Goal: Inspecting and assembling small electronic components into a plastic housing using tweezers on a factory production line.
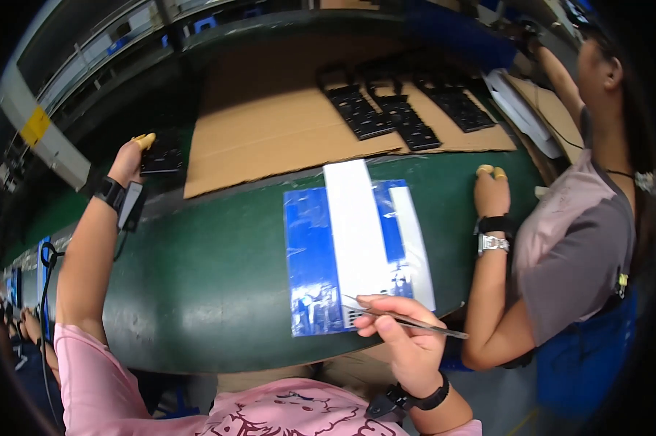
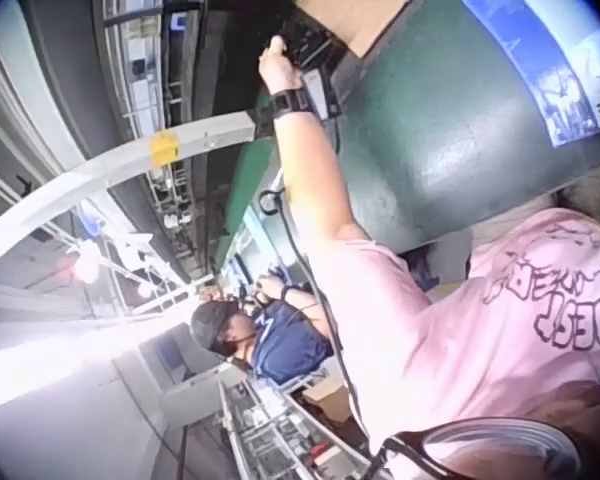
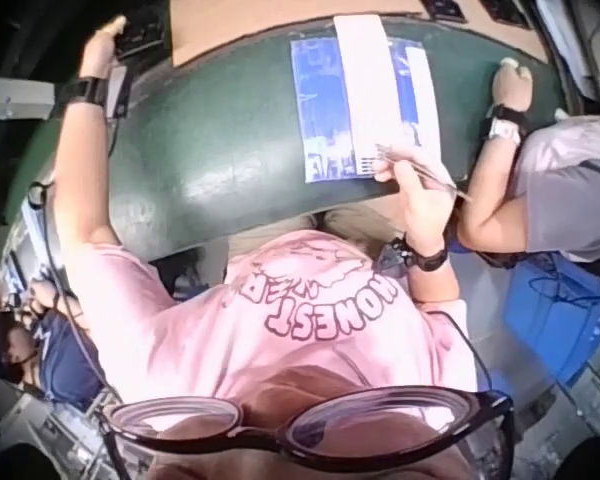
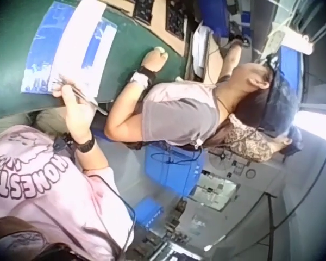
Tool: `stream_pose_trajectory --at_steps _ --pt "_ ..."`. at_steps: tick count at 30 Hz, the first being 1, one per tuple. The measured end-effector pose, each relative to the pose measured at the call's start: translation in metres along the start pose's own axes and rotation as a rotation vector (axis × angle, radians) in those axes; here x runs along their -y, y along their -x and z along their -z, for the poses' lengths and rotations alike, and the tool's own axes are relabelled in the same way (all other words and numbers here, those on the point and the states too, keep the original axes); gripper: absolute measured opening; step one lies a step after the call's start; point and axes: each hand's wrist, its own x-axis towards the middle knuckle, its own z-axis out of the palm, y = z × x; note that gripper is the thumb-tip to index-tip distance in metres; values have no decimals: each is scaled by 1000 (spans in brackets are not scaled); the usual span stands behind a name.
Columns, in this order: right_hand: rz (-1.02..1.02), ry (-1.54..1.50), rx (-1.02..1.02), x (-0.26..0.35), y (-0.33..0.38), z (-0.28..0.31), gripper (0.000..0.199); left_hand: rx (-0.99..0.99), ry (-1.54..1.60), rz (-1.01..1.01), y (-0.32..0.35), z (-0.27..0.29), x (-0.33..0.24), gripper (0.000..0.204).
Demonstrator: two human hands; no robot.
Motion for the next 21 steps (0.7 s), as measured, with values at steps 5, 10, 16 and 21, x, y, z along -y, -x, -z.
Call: stream_pose_trajectory --at_steps 5,10,16,21 --pt "31 -27 -6 -5 -1 29 19 -485 -1262 -529 -37 -71 -9 44" --pt "7 -24 -19 -10 -10 36 19 -116 -1126 -493 -12 -274 3 32" --pt "-58 81 -3 -7 -21 31 17 85 -1064 -381 -37 -370 35 43" --pt "-36 221 -111 -11 -32 50 15 341 -697 -525 -80 -299 34 17"
